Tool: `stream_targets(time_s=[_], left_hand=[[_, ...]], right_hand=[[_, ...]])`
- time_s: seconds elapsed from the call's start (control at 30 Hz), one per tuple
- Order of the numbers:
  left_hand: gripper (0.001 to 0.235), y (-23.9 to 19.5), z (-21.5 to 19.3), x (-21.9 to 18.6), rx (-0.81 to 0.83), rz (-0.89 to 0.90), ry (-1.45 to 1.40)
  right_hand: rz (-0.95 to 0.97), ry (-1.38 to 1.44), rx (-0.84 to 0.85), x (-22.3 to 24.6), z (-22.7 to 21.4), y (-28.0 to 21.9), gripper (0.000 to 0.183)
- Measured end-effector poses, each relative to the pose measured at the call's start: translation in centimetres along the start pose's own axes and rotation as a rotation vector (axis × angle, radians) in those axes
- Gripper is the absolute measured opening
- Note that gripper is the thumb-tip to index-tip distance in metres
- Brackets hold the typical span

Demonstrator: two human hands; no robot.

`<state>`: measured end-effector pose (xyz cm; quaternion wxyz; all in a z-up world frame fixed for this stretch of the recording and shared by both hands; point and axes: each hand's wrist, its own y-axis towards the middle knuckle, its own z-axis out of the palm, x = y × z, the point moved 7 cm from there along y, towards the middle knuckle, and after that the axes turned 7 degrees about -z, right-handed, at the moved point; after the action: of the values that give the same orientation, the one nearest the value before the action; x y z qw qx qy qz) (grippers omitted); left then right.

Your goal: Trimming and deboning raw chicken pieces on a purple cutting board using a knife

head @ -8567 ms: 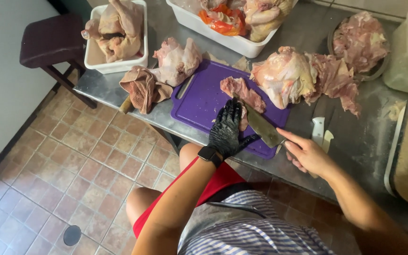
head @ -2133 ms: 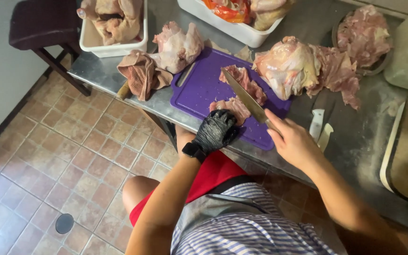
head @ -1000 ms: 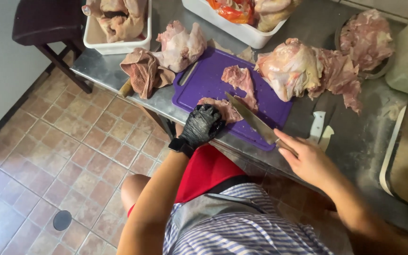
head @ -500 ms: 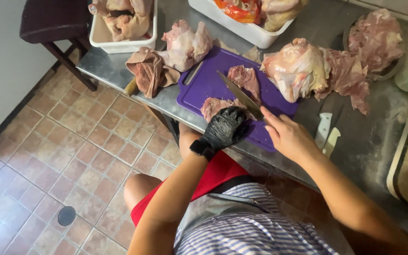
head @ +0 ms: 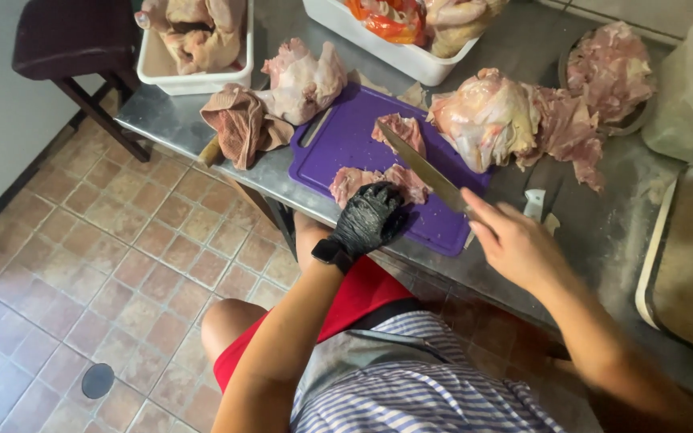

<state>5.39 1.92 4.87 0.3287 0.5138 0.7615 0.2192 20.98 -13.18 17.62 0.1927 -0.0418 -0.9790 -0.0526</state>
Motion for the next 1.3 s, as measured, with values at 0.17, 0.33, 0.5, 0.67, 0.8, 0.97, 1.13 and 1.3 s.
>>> stream_targets(time_s=[0.17, 0.33, 0.5, 0.67, 0.8, 0.97, 1.13, 1.3], left_hand=[[0.031, -1.0, 1.6, 0.9, 0.018, -0.032, 0.021], [0.030, -0.4, 0.2, 0.6, 0.017, -0.042, 0.025], [0.032, 0.3, -1.2, -0.4, 0.012, -0.047, 0.012], [0.028, 1.2, -3.8, 0.6, 0.121, -0.191, -0.312], [0.028, 2.0, -7.3, 4.6, -0.067, -0.348, -0.081], [0.045, 1.0, -5.8, 10.2, 0.527, -0.988, 0.055], [0.035, 2.1, -6.0, 8.6, 0.620, -1.186, -0.217], [0.047, 1.8, -5.0, 11.0, 0.448, -1.279, -0.464]], right_hand=[[-0.176, -0.115, -0.022, 1.0, 3.4, 4.4, 0.053], [-0.126, -0.215, 0.006, 1.0, 1.2, 1.7, 0.055], [-0.001, -0.201, 0.068, -2.8, 1.2, -2.0, 0.053], [0.016, -0.013, -0.055, -3.9, 0.4, -4.1, 0.054], [-0.101, 0.115, -0.248, -2.8, -0.9, -5.4, 0.051], [-0.042, 0.170, -0.335, -2.9, -0.7, -6.9, 0.049], [0.202, 0.396, -0.282, -3.8, -0.5, -8.7, 0.058], [0.127, 0.670, -0.429, -7.3, 0.7, -11.0, 0.061]])
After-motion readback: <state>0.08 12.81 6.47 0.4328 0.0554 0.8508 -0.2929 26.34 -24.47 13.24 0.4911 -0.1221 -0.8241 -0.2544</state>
